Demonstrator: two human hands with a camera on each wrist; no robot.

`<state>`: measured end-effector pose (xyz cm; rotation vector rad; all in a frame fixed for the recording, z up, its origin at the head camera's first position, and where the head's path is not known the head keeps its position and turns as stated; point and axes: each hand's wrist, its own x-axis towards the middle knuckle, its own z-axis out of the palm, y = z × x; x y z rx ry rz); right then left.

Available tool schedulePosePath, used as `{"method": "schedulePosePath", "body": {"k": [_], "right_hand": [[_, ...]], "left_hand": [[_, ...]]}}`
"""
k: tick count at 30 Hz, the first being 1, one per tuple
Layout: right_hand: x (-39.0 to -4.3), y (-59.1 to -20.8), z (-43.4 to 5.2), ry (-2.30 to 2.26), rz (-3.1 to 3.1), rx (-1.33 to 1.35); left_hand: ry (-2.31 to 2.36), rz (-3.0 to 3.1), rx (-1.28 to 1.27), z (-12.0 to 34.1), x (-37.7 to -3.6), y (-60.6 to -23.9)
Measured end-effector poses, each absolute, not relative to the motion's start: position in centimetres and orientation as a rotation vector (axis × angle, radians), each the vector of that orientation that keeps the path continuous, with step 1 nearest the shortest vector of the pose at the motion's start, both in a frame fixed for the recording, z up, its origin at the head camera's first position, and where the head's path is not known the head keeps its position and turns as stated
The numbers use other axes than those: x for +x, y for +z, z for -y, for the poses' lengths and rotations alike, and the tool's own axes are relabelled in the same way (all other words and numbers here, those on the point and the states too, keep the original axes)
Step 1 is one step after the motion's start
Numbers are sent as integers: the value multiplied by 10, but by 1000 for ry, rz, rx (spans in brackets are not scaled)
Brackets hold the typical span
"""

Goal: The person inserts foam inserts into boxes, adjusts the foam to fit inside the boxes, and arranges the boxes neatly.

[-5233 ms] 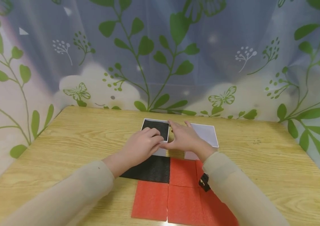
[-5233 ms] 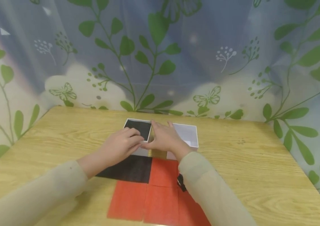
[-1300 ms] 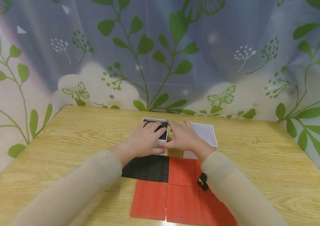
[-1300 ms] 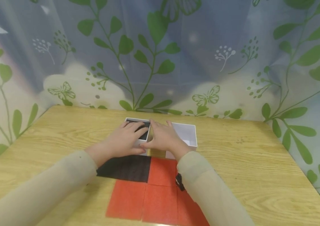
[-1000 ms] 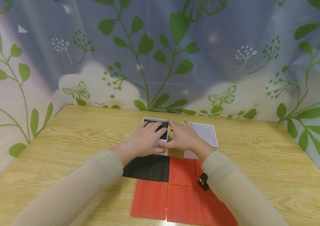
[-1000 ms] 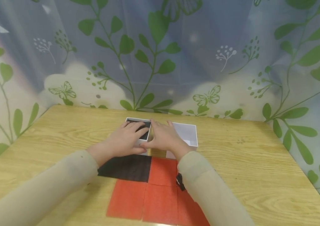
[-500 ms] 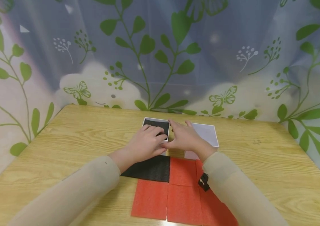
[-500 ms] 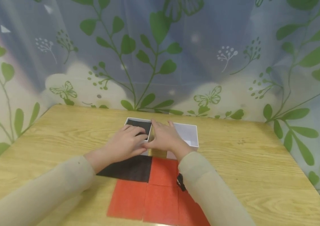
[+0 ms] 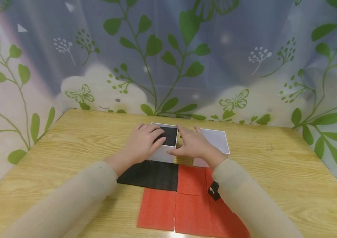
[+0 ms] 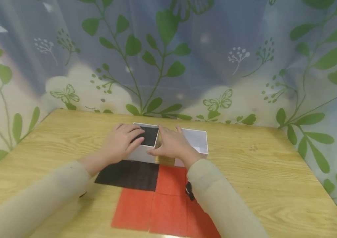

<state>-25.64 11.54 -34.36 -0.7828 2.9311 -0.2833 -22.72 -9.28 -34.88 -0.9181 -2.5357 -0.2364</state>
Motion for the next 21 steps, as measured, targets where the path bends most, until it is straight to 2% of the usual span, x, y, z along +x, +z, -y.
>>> {"method": "schedulePosePath", "body": {"k": [21], "right_hand": [[-257,-344,-115,-313,-2920,-780]], "left_hand": [[-111,2547,-1004,129,-203,-351]]}}
